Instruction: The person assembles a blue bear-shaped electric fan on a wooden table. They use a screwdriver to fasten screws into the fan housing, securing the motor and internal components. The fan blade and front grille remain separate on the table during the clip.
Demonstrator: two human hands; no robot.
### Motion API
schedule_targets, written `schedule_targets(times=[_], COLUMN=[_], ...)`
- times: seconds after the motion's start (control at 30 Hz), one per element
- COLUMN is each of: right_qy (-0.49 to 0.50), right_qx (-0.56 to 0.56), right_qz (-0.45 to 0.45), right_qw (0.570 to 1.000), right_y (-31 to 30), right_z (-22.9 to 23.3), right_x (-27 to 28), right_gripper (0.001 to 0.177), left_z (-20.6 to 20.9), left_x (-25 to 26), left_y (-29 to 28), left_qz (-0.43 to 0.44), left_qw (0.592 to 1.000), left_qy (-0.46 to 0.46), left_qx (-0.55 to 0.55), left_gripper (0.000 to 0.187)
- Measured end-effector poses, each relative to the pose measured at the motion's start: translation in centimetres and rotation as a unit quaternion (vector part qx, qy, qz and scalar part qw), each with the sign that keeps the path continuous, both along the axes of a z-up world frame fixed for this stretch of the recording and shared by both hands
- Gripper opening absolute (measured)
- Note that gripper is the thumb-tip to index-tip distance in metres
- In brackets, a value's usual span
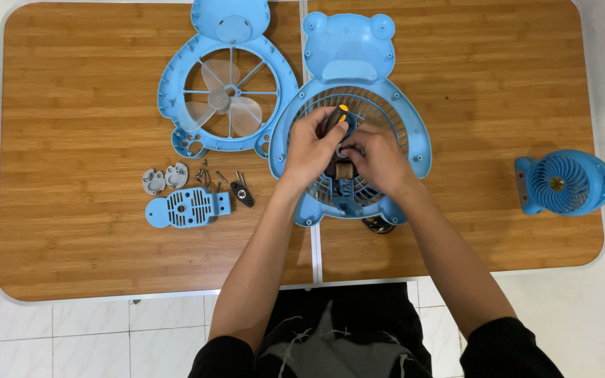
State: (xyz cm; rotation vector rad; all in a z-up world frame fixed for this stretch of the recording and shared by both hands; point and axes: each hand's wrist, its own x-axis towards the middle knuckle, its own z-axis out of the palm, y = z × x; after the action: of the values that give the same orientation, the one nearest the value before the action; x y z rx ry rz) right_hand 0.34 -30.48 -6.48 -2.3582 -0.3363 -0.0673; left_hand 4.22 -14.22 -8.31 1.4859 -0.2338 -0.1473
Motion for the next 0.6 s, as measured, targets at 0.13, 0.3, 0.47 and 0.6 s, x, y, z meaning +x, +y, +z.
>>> schedule_targets(times=[0.13, 0.3, 0.47, 0.6], right_qy=[-0.029, 0.030, -0.036, -0.063], right_qx=[-0.012, 0.019, 0.008, 0.002], right_qz=[0.011, -0.021, 0.013, 0.029], right_qw=[0.999, 0.999, 0.999, 0.998], right_y=[0.2, 0.4, 0.3, 0.3], right_z=[0.5, 0.9, 0.6, 0.5], right_x=[-0.1, 0.1, 0.0, -0.1], right_gripper=[0.011, 0.023, 0.013, 0.012], left_z=[-0.1, -0.3, -0.9, -1.3], left_x=[0.0, 0.0, 0.0, 0.3], left_y=[0.1, 0.0, 0.1, 0.0], left_qz=[-0.003, 0.002, 0.009, 0.021], left_qw=[1.000, 1.000, 1.000, 1.000], left_qy=[-0.004, 0.009, -0.004, 0.001], left_qx=[-0.007, -0.019, -0.008, -0.006], left_gripper=[0.016, 0.019, 0.018, 0.017])
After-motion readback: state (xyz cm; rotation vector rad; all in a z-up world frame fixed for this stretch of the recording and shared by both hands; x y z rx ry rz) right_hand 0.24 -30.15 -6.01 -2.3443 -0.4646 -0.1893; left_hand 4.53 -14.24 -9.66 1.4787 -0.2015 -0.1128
